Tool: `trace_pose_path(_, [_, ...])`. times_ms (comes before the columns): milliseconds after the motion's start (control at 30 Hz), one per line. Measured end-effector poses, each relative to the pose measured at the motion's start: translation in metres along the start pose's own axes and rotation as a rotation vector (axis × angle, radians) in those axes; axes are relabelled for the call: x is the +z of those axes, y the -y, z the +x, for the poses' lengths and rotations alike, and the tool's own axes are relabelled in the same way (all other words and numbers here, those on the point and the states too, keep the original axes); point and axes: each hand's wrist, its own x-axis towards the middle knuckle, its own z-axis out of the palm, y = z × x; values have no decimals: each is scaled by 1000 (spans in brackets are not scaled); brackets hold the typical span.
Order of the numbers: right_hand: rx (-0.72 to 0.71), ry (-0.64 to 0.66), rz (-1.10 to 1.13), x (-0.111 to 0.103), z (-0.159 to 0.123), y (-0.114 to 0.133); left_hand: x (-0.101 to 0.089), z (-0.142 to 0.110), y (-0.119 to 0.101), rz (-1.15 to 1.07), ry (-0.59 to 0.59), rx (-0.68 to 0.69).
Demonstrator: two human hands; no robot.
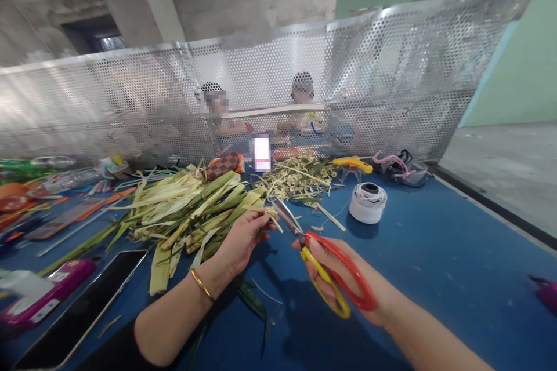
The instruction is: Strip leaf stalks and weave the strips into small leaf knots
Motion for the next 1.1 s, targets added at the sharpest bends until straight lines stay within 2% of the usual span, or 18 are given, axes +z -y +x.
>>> trace_pose_path(167, [11, 66, 24, 1, -1, -4, -1, 0, 3, 97, -48, 145])
trace_pose_path(467, [67, 13, 26, 5, -1, -1, 1, 0, 2, 204, -75, 272])
trace_pose_path(767, [64, 5, -6, 4, 2, -3, 2, -1, 6, 186, -77, 261])
trace_pose_path(1100, [185, -19, 65, 2, 3, -1, 1, 1, 10, 243, -90, 283])
